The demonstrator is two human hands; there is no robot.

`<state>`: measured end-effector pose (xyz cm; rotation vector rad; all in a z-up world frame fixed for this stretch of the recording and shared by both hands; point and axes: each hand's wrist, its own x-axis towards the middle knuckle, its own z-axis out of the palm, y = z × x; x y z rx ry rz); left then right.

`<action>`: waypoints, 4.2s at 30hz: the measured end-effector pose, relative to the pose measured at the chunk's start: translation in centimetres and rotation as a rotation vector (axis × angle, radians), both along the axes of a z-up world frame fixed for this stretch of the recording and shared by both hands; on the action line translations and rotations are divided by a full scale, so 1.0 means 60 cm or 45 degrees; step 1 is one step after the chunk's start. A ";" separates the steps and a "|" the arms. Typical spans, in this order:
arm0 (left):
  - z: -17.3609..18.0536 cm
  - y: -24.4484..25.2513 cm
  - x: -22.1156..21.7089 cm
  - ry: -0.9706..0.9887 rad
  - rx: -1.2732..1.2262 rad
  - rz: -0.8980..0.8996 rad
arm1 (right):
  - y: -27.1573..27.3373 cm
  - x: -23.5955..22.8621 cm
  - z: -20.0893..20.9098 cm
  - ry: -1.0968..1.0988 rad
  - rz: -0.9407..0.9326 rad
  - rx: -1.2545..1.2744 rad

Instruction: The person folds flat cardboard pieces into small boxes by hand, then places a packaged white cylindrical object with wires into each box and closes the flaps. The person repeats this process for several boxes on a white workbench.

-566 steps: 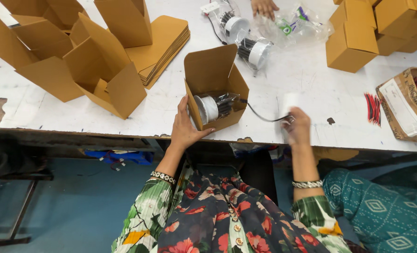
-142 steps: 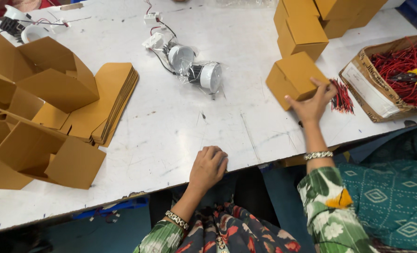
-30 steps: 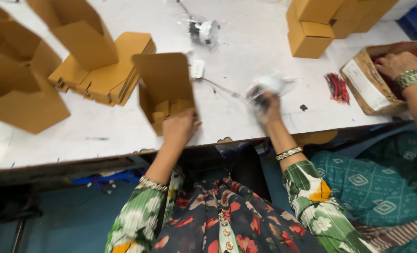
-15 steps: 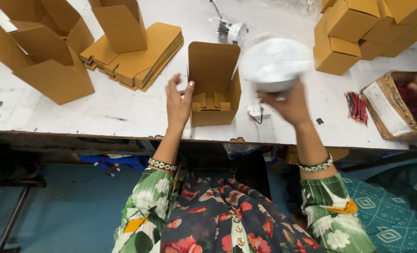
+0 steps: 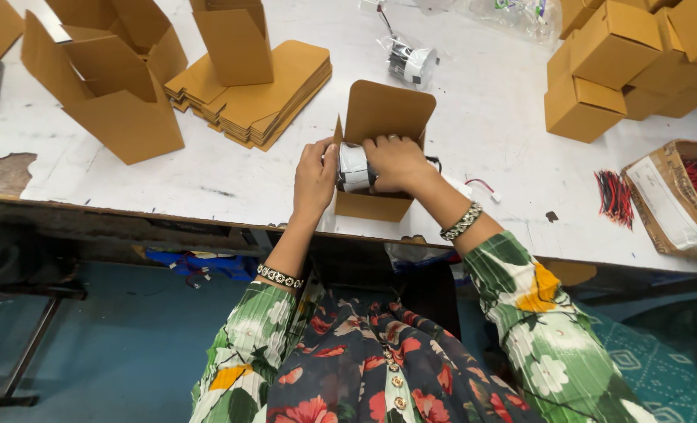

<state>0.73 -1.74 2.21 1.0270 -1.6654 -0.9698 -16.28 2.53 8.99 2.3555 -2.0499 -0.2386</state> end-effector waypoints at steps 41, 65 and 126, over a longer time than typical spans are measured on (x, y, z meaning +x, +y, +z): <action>0.120 0.043 -0.048 -0.532 -0.700 -0.589 | 0.195 -0.227 -0.163 -0.853 -0.602 -0.443; 0.010 -0.043 -0.154 -1.477 -1.118 -0.472 | 0.166 -0.082 0.081 -0.712 0.152 -1.408; 0.042 -0.099 -0.151 -1.653 -0.663 -1.042 | 0.142 -0.116 0.001 -0.701 0.371 -0.234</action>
